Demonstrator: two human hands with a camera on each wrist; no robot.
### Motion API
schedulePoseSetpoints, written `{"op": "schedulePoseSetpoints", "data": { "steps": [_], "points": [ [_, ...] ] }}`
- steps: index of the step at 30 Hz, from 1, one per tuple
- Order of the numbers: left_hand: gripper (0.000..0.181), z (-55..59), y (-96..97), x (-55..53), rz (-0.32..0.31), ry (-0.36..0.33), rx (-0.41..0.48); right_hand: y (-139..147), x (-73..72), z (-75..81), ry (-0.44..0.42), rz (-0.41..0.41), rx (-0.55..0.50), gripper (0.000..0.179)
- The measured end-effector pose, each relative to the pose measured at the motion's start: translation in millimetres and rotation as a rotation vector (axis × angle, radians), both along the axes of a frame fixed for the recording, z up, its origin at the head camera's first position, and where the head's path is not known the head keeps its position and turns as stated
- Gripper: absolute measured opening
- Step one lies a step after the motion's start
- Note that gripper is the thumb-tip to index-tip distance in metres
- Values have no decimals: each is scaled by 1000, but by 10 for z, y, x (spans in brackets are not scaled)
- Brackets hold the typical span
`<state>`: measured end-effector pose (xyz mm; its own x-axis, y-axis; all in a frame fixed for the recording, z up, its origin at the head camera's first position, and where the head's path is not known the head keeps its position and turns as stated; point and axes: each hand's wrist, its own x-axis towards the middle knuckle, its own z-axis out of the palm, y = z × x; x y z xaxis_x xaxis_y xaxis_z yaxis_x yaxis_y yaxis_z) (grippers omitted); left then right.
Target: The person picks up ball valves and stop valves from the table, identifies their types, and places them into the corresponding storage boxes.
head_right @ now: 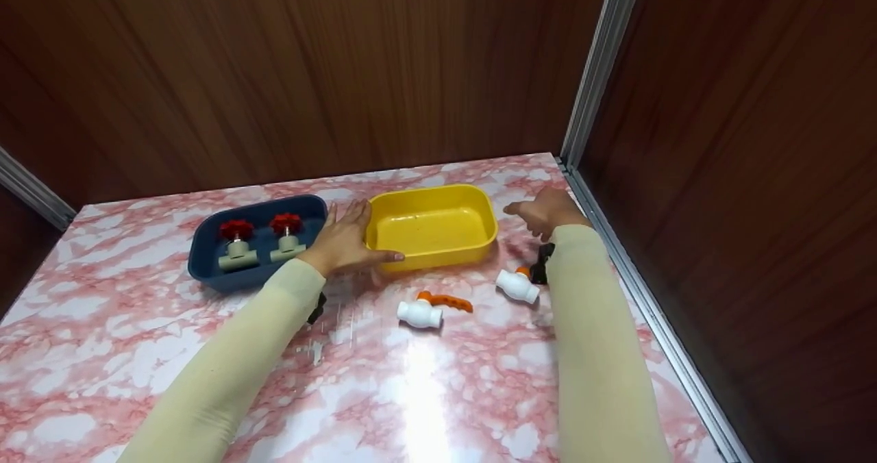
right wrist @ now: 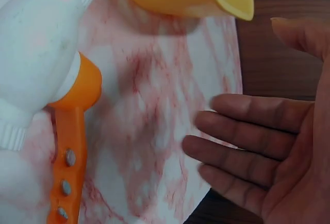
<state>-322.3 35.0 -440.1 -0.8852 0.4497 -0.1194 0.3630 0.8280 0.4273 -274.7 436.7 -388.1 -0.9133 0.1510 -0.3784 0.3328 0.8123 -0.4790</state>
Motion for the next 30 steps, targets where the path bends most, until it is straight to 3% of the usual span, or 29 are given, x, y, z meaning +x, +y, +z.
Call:
{"op": "schedulePoseSetpoints", "data": {
  "steps": [5,13,19,30],
  "points": [
    [137,-14,26,-33,-14,9,-16,56,-28,-42,-65,43,-24,77],
    [141,-22,13,-25,3,-12,-15,47,-46,-97,-194,43,-76,68],
    [140,-23,-1,-14,11,-15,-1,27,-13,-148,-255,86,-62,57],
    [139,-9,-1,-1,3,-4,-2,37,32,-121,-340,190,-19,65]
  ]
}}
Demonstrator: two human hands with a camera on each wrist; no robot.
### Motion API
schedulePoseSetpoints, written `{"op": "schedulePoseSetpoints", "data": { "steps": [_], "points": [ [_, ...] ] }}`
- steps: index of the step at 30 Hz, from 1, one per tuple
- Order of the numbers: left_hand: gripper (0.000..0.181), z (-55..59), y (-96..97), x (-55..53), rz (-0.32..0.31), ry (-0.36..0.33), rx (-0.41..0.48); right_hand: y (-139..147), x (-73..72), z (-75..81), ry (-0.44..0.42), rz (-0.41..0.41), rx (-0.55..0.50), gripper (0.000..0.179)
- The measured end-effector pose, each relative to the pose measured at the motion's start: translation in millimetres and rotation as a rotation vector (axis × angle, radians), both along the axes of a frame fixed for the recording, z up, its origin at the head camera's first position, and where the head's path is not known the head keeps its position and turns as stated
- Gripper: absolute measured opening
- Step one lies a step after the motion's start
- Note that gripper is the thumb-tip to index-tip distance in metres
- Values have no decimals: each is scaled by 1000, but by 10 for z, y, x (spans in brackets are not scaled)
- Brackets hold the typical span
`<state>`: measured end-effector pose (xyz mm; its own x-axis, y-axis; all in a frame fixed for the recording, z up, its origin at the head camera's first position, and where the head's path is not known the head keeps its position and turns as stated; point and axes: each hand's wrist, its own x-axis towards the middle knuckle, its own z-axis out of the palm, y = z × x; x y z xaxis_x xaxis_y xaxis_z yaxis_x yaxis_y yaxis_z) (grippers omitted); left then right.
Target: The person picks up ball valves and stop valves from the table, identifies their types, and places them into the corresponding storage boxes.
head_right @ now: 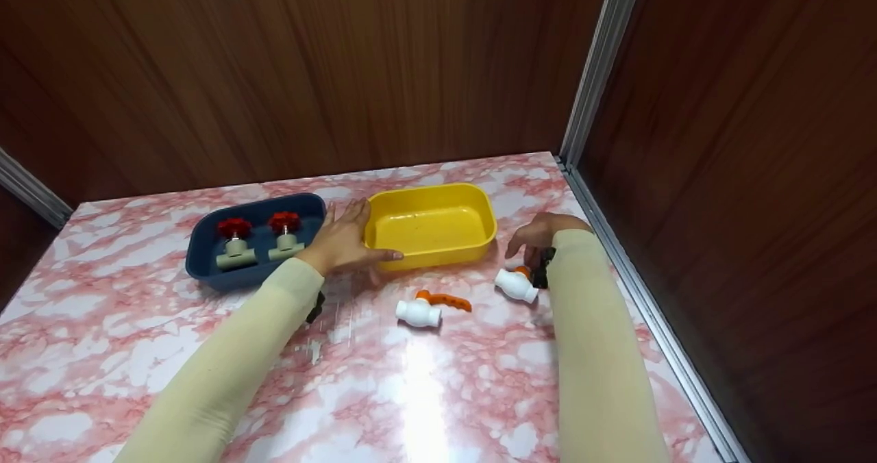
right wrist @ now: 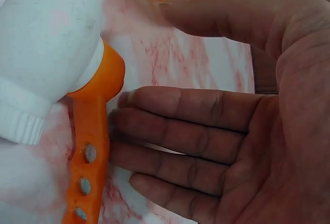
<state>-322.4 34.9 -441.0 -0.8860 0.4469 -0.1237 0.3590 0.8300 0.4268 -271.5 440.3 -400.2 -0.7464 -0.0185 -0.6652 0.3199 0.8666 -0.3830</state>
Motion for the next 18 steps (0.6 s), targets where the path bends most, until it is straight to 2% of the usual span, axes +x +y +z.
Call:
{"op": "schedulePoseSetpoints", "data": {
  "steps": [6,11,14,18],
  "points": [
    [138,17,9,15,-2,-4,16,1,7,-26,-36,3,2,70],
    [139,9,15,1,7,-13,9,-16,2,-13,-69,45,25,79],
    [139,2,23,-20,3,-13,-5,-38,-1,-2,-102,29,12,73],
    [140,1,27,-34,-1,-11,-15,-54,-7,-2,-173,-64,-43,53]
  ]
}}
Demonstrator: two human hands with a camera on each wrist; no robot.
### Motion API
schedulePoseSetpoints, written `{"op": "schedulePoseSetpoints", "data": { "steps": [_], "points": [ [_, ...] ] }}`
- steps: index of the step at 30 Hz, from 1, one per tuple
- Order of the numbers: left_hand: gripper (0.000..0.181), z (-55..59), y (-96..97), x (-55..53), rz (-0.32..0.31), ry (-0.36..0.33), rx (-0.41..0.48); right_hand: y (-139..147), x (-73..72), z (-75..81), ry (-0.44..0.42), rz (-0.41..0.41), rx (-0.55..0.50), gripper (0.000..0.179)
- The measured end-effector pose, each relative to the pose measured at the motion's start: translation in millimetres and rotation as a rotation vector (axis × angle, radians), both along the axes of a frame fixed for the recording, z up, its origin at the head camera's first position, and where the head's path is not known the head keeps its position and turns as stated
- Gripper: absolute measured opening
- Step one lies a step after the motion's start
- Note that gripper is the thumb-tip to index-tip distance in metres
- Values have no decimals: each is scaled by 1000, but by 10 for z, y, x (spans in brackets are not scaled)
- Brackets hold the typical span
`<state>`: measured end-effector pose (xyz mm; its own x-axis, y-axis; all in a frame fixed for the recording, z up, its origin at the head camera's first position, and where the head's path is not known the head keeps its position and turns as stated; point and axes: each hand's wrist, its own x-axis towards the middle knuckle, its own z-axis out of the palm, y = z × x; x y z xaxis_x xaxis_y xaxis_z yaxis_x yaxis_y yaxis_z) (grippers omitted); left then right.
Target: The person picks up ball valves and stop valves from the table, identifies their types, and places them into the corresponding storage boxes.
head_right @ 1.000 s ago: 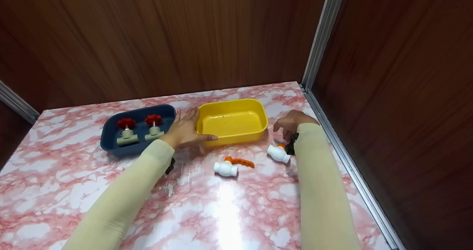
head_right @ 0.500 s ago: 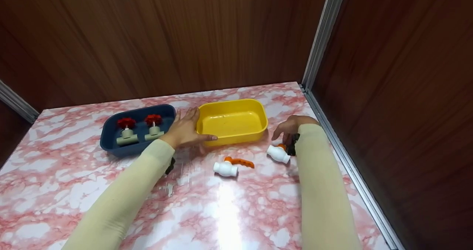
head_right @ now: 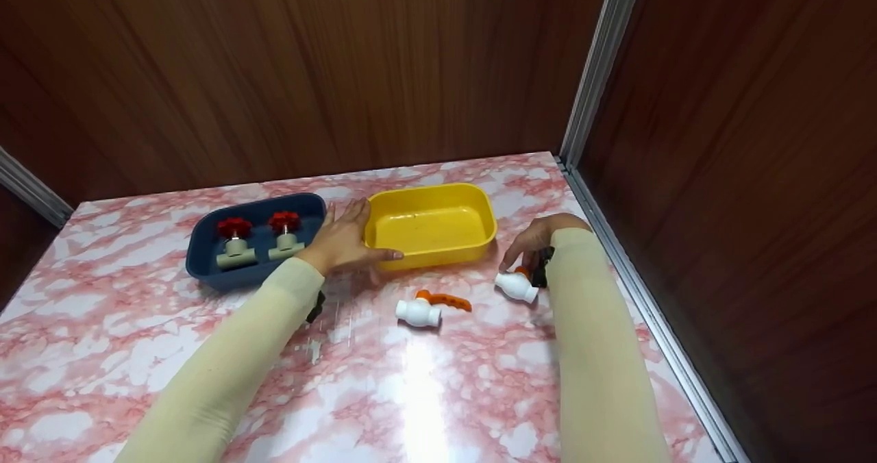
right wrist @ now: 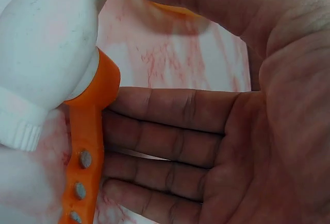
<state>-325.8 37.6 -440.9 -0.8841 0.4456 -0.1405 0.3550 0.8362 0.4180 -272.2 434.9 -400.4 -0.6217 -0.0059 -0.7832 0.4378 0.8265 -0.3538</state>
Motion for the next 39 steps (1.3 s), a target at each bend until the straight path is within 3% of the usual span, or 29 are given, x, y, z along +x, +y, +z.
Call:
{"op": "schedulePoseSetpoints", "data": {
  "steps": [10,17,20,26,29,33,39],
  "points": [
    [139,5,25,13,18,-4,15,-70,21,59,-39,49,4,36],
    [141,9,4,-1,-13,32,-33,-186,-32,105,-95,113,-32,20],
    [141,2,5,0,-7,29,-34,-180,-70,74,-98,133,-32,21],
    [140,15,4,17,3,7,-12,-157,-129,29,-65,254,26,27],
    [140,14,6,18,2,1,-12,-161,-126,22,-84,236,29,25],
    [138,10,2,21,7,-5,-2,-191,-105,27,-133,151,4,27],
    [139,19,-8,33,12,-1,-2,-215,-69,47,-141,106,-14,27]
  ]
}}
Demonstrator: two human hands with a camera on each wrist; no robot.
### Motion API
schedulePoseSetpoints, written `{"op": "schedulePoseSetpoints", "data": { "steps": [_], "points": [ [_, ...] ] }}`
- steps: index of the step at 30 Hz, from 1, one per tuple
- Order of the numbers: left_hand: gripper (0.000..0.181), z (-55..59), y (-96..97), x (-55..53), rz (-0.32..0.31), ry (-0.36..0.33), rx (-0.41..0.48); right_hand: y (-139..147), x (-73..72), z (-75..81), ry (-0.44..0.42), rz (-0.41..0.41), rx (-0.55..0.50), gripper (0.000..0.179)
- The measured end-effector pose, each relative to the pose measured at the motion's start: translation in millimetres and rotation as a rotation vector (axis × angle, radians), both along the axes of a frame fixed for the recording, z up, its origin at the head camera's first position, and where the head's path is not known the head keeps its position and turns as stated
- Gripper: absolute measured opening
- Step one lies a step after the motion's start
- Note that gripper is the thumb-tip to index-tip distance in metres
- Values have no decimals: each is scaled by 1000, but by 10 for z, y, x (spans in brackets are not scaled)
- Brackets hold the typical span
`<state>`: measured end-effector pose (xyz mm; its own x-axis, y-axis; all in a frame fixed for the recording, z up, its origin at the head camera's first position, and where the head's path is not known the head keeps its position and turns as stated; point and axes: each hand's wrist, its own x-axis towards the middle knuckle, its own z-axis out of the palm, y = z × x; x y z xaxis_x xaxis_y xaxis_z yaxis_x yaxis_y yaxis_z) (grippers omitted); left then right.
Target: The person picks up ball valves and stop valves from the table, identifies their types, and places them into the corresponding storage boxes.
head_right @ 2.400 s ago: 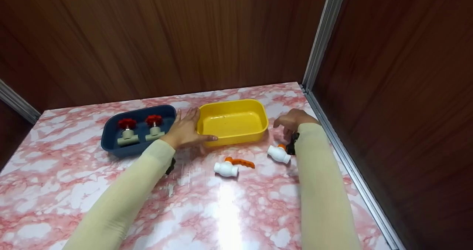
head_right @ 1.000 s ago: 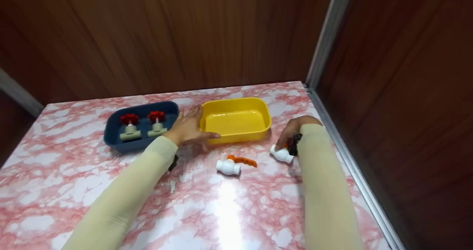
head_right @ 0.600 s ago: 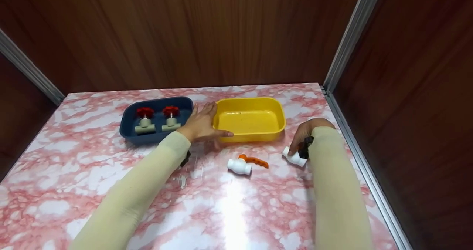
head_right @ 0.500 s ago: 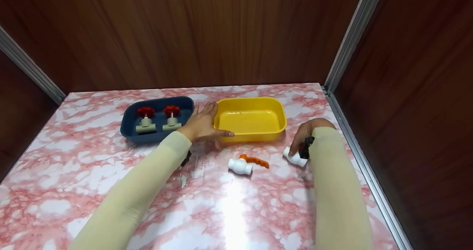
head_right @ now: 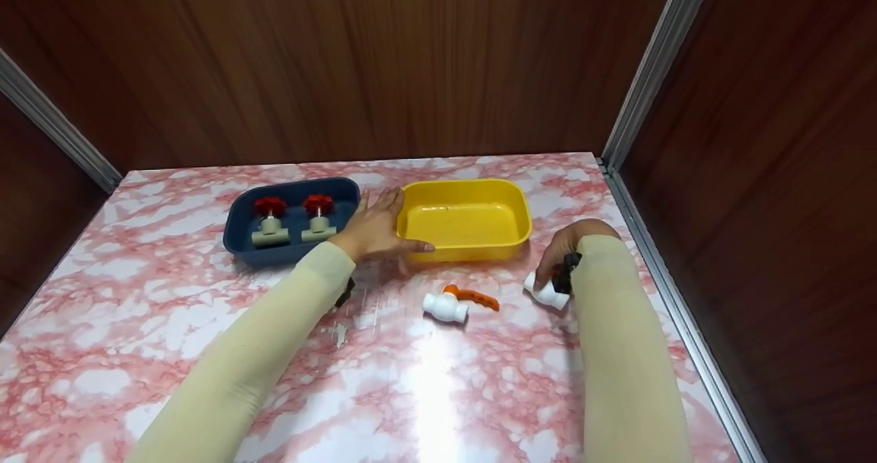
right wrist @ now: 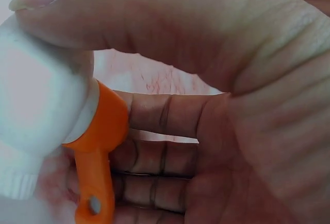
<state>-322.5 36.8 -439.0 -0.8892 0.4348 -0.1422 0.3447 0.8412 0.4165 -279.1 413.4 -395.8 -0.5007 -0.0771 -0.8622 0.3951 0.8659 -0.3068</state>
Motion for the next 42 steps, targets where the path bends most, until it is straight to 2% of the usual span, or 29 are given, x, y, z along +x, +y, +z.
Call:
{"op": "schedulePoseSetpoints", "data": {
  "steps": [6,10,17,29,33,38,42],
  "points": [
    [138,-11,7,-32,-23,26,-45,-21,40,51,31,-78,14,23],
    [138,-20,12,-36,-30,33,-58,-52,81,74,42,-68,10,21],
    [137,-20,14,-27,-22,29,-47,35,8,-37,69,-14,10,23],
    [139,-28,12,-15,-12,32,-37,96,-22,-110,69,-2,-2,30],
    [139,-18,12,-13,-13,33,-42,104,-42,-124,89,41,-11,29],
    [138,-10,15,-21,-27,46,-50,80,-13,-42,94,74,-8,23],
    [138,-11,14,-19,-25,38,-41,23,25,67,78,55,-10,25]
  ]
}}
